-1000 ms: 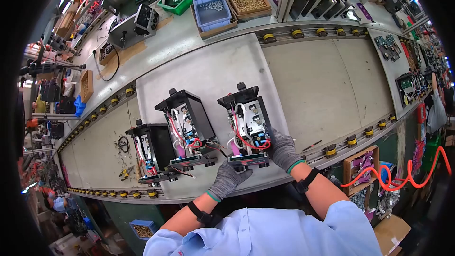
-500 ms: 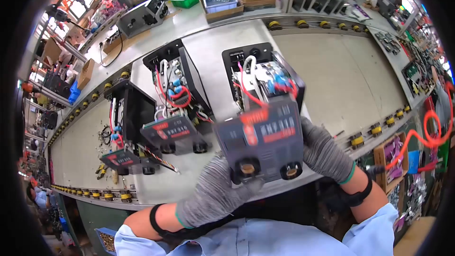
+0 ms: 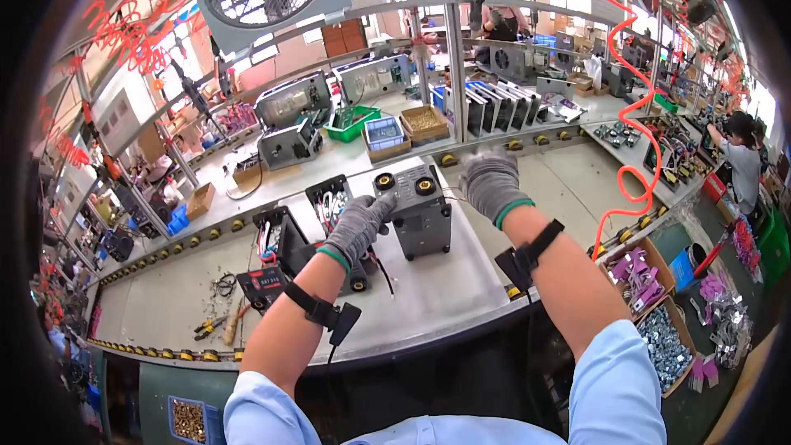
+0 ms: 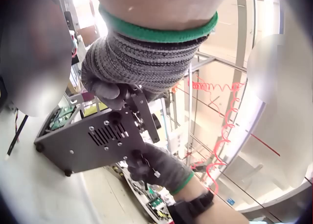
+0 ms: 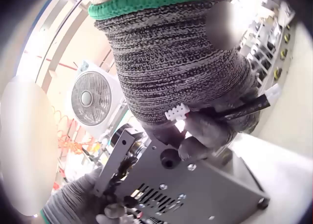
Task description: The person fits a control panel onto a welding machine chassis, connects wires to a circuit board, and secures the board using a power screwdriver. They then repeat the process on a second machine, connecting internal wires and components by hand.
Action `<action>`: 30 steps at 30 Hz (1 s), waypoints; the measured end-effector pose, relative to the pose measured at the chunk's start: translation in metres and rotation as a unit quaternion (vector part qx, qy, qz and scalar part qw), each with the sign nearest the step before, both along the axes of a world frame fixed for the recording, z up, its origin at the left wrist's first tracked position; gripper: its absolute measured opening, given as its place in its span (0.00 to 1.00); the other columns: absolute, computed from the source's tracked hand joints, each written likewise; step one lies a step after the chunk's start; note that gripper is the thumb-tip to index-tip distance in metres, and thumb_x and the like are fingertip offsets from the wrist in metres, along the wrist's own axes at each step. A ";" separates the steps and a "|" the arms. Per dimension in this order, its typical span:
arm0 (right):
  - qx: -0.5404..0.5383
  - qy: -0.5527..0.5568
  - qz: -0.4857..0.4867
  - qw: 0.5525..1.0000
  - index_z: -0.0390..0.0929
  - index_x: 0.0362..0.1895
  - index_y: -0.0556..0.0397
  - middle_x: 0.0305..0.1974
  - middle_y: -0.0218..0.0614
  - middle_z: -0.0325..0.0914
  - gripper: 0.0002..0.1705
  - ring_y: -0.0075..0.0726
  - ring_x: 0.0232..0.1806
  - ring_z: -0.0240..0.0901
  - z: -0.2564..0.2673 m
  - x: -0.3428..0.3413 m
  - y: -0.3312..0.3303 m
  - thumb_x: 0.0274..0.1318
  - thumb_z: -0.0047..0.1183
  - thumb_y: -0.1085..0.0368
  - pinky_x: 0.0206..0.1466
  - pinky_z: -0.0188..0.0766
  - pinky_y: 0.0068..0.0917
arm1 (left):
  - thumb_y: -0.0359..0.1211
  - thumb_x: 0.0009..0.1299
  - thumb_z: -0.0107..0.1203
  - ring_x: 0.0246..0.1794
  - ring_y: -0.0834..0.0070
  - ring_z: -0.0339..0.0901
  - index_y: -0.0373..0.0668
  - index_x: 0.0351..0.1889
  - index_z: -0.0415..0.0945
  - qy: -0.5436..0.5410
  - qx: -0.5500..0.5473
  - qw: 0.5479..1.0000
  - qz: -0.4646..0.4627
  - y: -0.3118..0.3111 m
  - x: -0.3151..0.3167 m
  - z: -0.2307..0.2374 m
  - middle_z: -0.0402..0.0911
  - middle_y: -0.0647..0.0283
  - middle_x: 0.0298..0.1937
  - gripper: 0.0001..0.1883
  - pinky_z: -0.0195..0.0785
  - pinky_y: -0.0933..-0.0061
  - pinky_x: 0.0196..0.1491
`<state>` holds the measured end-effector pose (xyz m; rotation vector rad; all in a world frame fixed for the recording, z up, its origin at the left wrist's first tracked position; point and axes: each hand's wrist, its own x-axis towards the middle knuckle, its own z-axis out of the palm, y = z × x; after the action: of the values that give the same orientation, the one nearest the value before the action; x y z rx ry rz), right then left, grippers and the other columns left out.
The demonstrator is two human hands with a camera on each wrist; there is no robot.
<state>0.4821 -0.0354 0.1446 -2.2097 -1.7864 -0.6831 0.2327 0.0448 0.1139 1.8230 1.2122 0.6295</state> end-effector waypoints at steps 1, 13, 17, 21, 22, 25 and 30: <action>0.002 -0.002 -0.003 1.000 0.85 0.45 0.47 0.44 0.46 0.86 0.19 0.52 0.47 0.82 0.008 -0.003 -0.007 0.63 0.56 0.47 0.54 0.77 0.46 | 0.57 0.75 0.54 0.22 0.78 0.70 0.37 0.41 0.81 -0.001 0.006 1.000 0.005 0.004 0.002 -0.003 0.82 0.63 0.25 0.28 0.67 0.72 0.29; 0.092 0.343 0.093 0.930 0.86 0.37 0.57 0.21 0.38 0.79 0.25 0.35 0.25 0.75 -0.050 0.005 0.033 0.65 0.59 0.45 0.37 0.73 0.35 | 0.58 0.66 0.66 0.45 0.57 0.85 0.28 0.47 0.79 -0.038 0.084 0.996 -0.021 -0.003 0.002 -0.021 0.86 0.45 0.43 0.36 0.77 0.60 0.52; 0.018 0.496 0.061 0.866 0.85 0.40 0.55 0.25 0.38 0.82 0.23 0.37 0.24 0.77 -0.073 0.040 0.024 0.65 0.60 0.46 0.35 0.74 0.37 | 0.56 0.66 0.67 0.43 0.59 0.86 0.29 0.48 0.78 -0.057 0.101 0.993 -0.034 0.001 0.003 -0.029 0.87 0.46 0.42 0.34 0.78 0.61 0.50; 0.072 0.866 0.167 0.466 0.79 0.53 0.55 0.37 0.32 0.84 0.19 0.27 0.31 0.79 -0.075 0.031 0.018 0.65 0.63 0.56 0.32 0.74 0.25 | 0.54 0.66 0.68 0.42 0.64 0.87 0.29 0.49 0.78 -0.072 0.115 0.990 -0.038 -0.003 0.006 -0.024 0.87 0.48 0.41 0.33 0.79 0.64 0.48; 0.082 0.866 0.173 0.462 0.79 0.53 0.56 0.38 0.33 0.84 0.19 0.27 0.32 0.79 -0.067 0.024 0.015 0.65 0.62 0.57 0.33 0.74 0.25 | 0.52 0.66 0.69 0.42 0.66 0.86 0.29 0.50 0.78 -0.073 0.116 0.990 -0.033 -0.004 0.009 -0.025 0.87 0.49 0.41 0.32 0.79 0.65 0.49; 0.095 0.822 0.123 0.547 0.77 0.54 0.58 0.39 0.33 0.83 0.19 0.25 0.35 0.80 -0.074 0.023 0.001 0.66 0.62 0.58 0.34 0.75 0.22 | 0.52 0.66 0.69 0.41 0.66 0.86 0.30 0.49 0.77 -0.080 0.092 0.992 -0.021 -0.016 0.018 -0.023 0.87 0.49 0.41 0.32 0.79 0.64 0.48; 0.207 0.607 0.183 0.745 0.79 0.51 0.60 0.34 0.30 0.81 0.20 0.19 0.32 0.74 -0.058 -0.013 -0.017 0.68 0.62 0.55 0.32 0.74 0.20 | 0.51 0.66 0.69 0.39 0.65 0.86 0.32 0.47 0.78 -0.085 0.132 0.988 0.010 -0.046 0.030 -0.027 0.87 0.52 0.38 0.29 0.79 0.64 0.46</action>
<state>0.4696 -0.0524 0.0867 -1.2893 -1.0831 0.4032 0.2631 -0.0010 0.0864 1.9307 1.0736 0.9750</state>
